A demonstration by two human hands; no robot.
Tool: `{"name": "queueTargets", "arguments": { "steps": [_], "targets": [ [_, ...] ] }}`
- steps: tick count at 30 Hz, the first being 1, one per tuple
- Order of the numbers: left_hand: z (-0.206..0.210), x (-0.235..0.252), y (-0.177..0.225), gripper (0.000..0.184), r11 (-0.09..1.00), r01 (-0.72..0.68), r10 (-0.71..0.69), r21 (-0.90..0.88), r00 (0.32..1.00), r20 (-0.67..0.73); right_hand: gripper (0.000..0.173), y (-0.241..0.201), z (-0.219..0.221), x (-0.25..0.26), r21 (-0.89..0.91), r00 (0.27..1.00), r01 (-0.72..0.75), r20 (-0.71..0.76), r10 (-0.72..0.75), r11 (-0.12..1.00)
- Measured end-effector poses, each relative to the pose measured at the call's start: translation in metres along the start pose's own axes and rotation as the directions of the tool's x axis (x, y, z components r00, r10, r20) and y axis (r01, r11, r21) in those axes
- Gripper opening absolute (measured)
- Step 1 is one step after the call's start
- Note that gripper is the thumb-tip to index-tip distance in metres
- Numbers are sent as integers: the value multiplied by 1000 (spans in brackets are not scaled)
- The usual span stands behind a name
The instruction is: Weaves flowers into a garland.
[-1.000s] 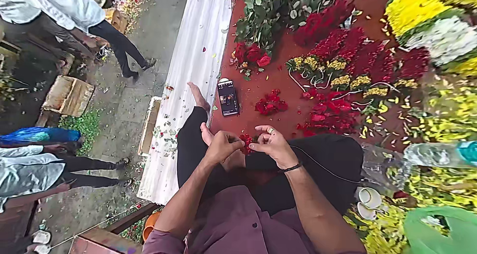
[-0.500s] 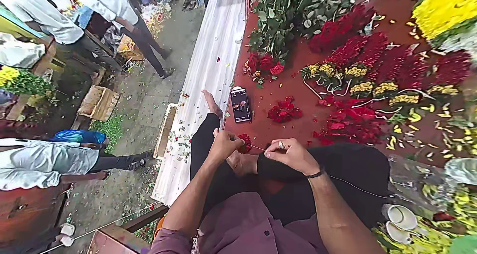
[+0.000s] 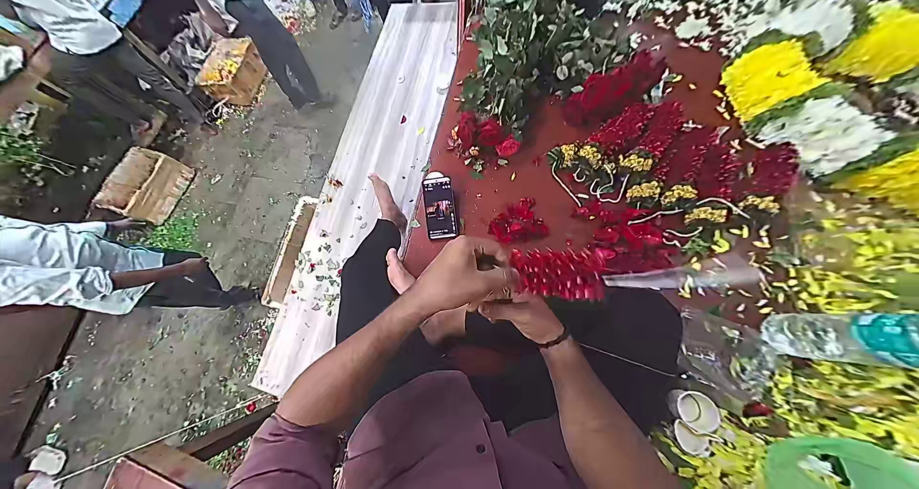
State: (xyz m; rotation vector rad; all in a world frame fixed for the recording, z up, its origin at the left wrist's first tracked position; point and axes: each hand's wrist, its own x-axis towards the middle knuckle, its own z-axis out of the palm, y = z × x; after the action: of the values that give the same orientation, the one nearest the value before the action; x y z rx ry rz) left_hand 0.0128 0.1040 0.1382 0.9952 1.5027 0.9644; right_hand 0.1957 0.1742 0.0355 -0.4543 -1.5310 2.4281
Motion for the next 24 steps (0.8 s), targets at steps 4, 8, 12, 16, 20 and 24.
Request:
{"name": "queueTargets", "arguments": {
  "steps": [4, 8, 12, 16, 20, 24],
  "targets": [
    [-5, 8, -42, 16, 944, 218, -126, 247, 931, -341, 13, -3, -4, 3, -121, 993, 85, 88, -75, 989],
    [-7, -9, -75, 18, 902, 372, -253, 220, 868, -427, 15, -1, 1, 4, -281, 996, 37, 93, -11, 959],
    [-1, -26, -87, 20, 893, 419, -314, 166, 843, -437, 16, 2, 19, 7, -358, 987, -20, 139, 75, 934],
    [-11, -43, -93, 16, 925, 351, -305, 143, 913, -269, 13, -12, -8, 7, -280, 993, -99, -92, 77, 955],
    [-28, -50, -91, 17, 928, 336, -330, 158, 942, -66, 13, -17, -28, 4, -276, 973, -219, 7, 230, 936],
    [-30, -53, -87, 16, 914, 364, -360, 178, 931, -59, 20, -27, -51, 24, -462, 917, -389, -106, 386, 797]
  ]
}}
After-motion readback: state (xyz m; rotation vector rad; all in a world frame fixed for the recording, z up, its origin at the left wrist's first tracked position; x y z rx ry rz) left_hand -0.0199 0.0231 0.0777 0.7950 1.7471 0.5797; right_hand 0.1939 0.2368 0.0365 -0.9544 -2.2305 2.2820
